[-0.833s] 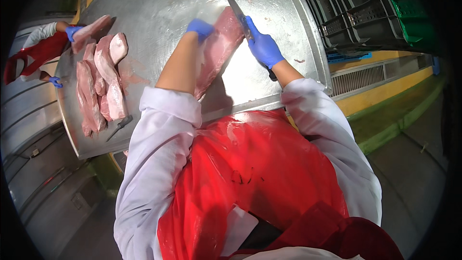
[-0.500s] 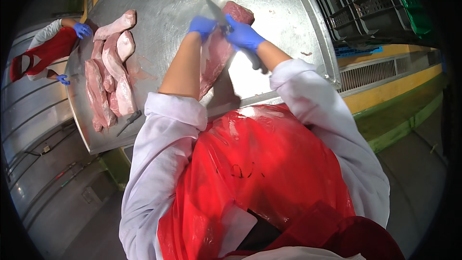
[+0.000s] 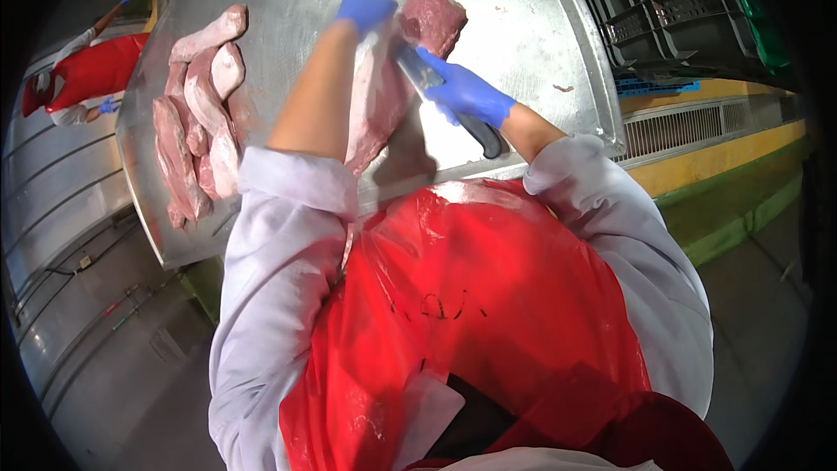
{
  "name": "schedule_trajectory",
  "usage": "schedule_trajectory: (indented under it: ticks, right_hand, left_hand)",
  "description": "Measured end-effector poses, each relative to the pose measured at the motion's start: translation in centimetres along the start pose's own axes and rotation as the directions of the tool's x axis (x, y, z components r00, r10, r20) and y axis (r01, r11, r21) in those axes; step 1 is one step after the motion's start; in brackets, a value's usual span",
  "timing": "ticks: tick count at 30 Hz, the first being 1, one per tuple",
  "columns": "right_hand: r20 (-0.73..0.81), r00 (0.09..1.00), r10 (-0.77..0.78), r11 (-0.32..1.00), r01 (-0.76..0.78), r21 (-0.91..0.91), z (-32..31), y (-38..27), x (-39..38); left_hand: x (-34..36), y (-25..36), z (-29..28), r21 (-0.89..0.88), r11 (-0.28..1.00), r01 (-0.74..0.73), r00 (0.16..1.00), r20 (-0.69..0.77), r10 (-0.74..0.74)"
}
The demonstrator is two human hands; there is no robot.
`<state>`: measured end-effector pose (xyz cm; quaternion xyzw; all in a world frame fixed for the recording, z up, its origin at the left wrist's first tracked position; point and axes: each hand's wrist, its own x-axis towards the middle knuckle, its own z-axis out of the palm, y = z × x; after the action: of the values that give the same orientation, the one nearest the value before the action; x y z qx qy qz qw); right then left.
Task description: The person trims fat from large cuts of raw meat using a knife on a stainless steel table. Trimmed fat is placed into a green basket, and the trimmed meat is set aside on the table.
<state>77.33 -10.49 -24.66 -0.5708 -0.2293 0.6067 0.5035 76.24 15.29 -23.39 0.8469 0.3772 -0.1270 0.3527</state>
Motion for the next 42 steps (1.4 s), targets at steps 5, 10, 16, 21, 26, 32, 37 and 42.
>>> schedule_trajectory:
  ticks: [5,10,16,21,26,32,37,42]
  right_hand:
    - [-0.055,0.999,0.004,1.000,-0.005,-0.016,1.5,-1.8,5.4]
    - [0.022,0.999,-0.042,0.963,0.046,-0.264,2.6,0.3,-1.1]
    - [-0.032,0.996,-0.080,0.970,0.070,-0.233,4.3,-0.6,2.8]
    - [0.065,0.992,-0.105,0.948,0.120,-0.295,5.8,1.8,-2.3]
    - [-0.003,0.993,-0.122,0.964,0.118,-0.238,7.7,0.4,3.0]
    - [0.017,0.989,-0.149,0.909,0.144,-0.391,10.1,3.8,-0.5]
    - [-0.069,0.987,-0.145,0.890,0.100,-0.446,13.3,2.3,1.5]
    - [-0.020,0.982,-0.188,0.873,0.158,-0.461,15.3,7.3,-2.3]
  left_hand:
    - [0.7,0.4,-0.6,0.099,0.990,-0.105,0.989,0.117,0.093]
    - [0.8,-1.1,-1.3,-0.204,0.978,-0.045,0.998,0.032,0.052]
    - [-0.6,0.7,-3.2,0.128,0.955,-0.266,0.964,0.048,0.262]
    - [-2.6,-1.0,-3.7,-0.639,0.768,0.034,0.997,0.079,0.021]
    - [-3.7,0.3,-3.8,-0.761,0.645,0.066,0.989,0.134,0.057]
    - [-8.7,0.8,-5.3,-0.855,0.517,-0.025,0.997,0.018,0.078]
    - [-11.1,0.8,-7.2,-0.879,0.470,-0.074,0.982,0.017,0.186]
    - [-16.1,0.5,-9.0,-0.917,0.378,-0.126,0.973,-0.040,0.227]
